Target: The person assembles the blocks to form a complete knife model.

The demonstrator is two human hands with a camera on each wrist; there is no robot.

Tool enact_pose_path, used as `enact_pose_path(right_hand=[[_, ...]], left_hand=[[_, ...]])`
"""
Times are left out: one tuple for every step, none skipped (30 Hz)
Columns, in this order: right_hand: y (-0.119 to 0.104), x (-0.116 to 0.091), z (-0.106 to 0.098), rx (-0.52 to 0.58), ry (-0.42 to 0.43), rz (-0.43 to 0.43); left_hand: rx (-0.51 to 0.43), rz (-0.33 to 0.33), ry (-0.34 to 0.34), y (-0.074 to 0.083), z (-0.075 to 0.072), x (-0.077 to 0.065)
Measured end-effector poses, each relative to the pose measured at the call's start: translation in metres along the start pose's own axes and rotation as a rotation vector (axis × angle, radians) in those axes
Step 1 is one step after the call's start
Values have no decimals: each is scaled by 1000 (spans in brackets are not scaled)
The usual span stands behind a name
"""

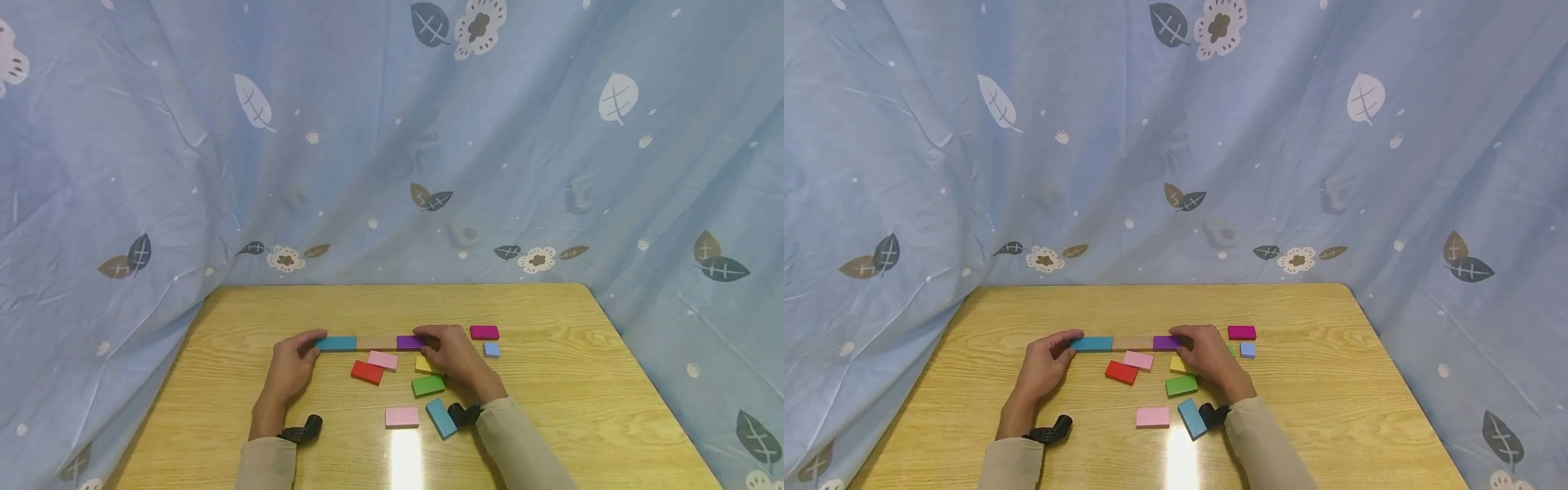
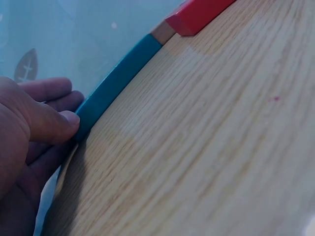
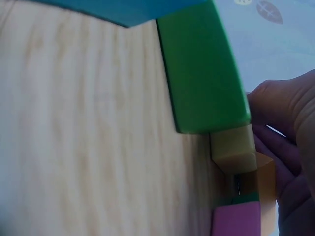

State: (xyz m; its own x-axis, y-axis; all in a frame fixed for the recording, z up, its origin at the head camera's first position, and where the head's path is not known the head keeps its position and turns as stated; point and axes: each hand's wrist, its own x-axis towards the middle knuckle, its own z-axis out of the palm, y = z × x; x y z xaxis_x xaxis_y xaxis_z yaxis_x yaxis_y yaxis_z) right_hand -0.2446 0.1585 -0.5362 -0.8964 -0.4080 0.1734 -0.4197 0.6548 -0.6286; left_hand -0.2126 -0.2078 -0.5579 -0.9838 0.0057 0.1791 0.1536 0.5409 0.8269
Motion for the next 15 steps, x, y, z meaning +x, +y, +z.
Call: enact_pose_path(right_hand=[[0, 0, 0, -1, 1, -1], [0, 0, 1, -3, 3, -2], [-1, 0, 1, -4, 6, -3], [-1, 0, 1, -6, 6, -4], [-1, 0, 1, -9, 6, -6], [-1, 0, 1, -12, 5, -9], [0, 0, 0, -17, 6, -14], [0, 0, -1, -13, 5, -16], [1, -1, -3, -5, 5, -19], [2, -1, -5, 6, 6, -16], [3, -2, -8, 18, 11, -11], [5, -3, -11, 33, 19, -6], [7, -4, -15, 48, 28, 3], [9, -6, -18, 66, 37, 13], [12, -8, -22, 73, 47, 17]], left_hand=[[-1, -3, -2, 0, 0, 0], [-1, -6, -4, 0, 0, 0], [0, -7, -5, 1, 0, 0], [2, -10, -5, 1, 0, 0], [2, -9, -4, 1, 0, 0], [0, -8, -2, 2, 0, 0], [1, -6, -1, 2, 0, 0], [0, -8, 2, 2, 0, 0], [-2, -7, 3, 2, 0, 0], [-5, -9, 3, 2, 0, 0], [-8, -11, 2, 2, 0, -1], [-10, -12, 0, 3, -1, -1], [-13, -15, -2, 3, -1, -1], [-17, -17, -4, 3, -1, -1], [-16, -15, -5, 3, -1, -2]])
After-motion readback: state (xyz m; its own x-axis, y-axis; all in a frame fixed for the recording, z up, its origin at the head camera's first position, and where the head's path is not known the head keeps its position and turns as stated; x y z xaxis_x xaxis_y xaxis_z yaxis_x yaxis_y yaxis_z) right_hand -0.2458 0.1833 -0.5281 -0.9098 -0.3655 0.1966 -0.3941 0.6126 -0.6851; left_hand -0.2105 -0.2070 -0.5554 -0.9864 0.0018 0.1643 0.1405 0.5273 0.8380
